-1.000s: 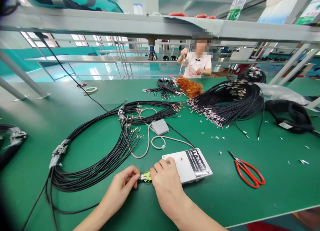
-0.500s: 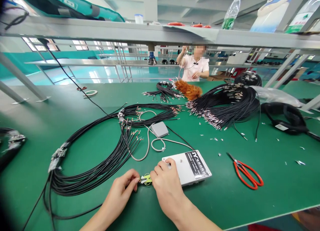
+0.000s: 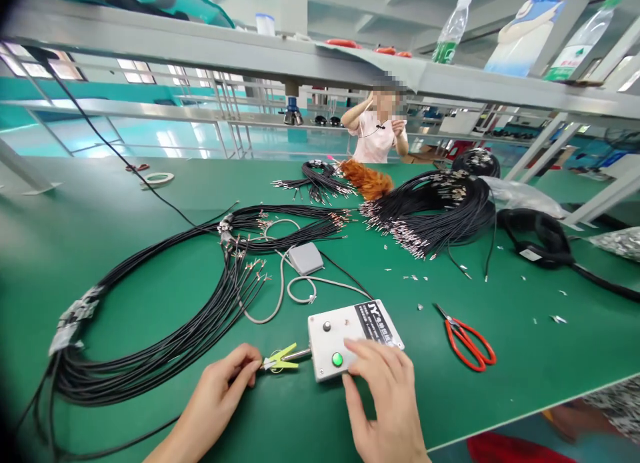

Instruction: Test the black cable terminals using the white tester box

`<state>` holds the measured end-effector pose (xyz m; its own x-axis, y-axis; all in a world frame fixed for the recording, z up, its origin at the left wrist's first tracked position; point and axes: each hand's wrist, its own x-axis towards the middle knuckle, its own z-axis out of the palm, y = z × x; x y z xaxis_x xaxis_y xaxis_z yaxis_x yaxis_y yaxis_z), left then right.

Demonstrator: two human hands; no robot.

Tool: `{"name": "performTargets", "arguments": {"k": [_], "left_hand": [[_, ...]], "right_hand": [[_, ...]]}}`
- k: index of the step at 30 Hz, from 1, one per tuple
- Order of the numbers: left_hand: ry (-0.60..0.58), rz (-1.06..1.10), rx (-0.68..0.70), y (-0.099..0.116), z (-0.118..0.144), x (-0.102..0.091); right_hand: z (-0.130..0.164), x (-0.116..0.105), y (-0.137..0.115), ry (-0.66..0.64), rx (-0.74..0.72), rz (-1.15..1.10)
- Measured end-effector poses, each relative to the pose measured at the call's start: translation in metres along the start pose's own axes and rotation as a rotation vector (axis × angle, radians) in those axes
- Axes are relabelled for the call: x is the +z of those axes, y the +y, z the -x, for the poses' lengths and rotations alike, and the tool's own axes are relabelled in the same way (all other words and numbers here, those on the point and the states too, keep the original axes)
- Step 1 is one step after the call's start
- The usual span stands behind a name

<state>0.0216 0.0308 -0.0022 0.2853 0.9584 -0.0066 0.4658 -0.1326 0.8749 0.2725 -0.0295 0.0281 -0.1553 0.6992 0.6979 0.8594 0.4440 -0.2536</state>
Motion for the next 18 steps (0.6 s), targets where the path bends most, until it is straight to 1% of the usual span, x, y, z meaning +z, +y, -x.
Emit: {"name": "performTargets", "arguments": {"k": [2,5,9,13,16,18], "left_hand": [[-0.002,-0.008,-0.004,-0.001,-0.001,0.000],[-0.005,-0.025,-0.008,0.000,-0.001,-0.001],[-0.003,-0.036,-0.005,0.001,0.002,-0.006],[0.036,-0.005,-0.053,-0.006,0.008,-0.012],[0.062,0.123,-0.112,-0.011,0.009,-0.019],[0.086,0.238,-0.141,-0.006,0.005,-0.030]], "right_hand": [[0.018,-0.003,0.005,-0.034,-0.022,0.031],[0.034,0.006,0.006,-0.094,-0.038,0.058],[0.037,0.018,0.008,-0.053,-0.027,0.095],[0.034,0.019,0.013,-0.023,-0.054,0.113],[0.038,0.020,0.008,0.013,-0.020,0.049],[0.047,0.025,0.001,0.072,0.000,-0.009]]}}
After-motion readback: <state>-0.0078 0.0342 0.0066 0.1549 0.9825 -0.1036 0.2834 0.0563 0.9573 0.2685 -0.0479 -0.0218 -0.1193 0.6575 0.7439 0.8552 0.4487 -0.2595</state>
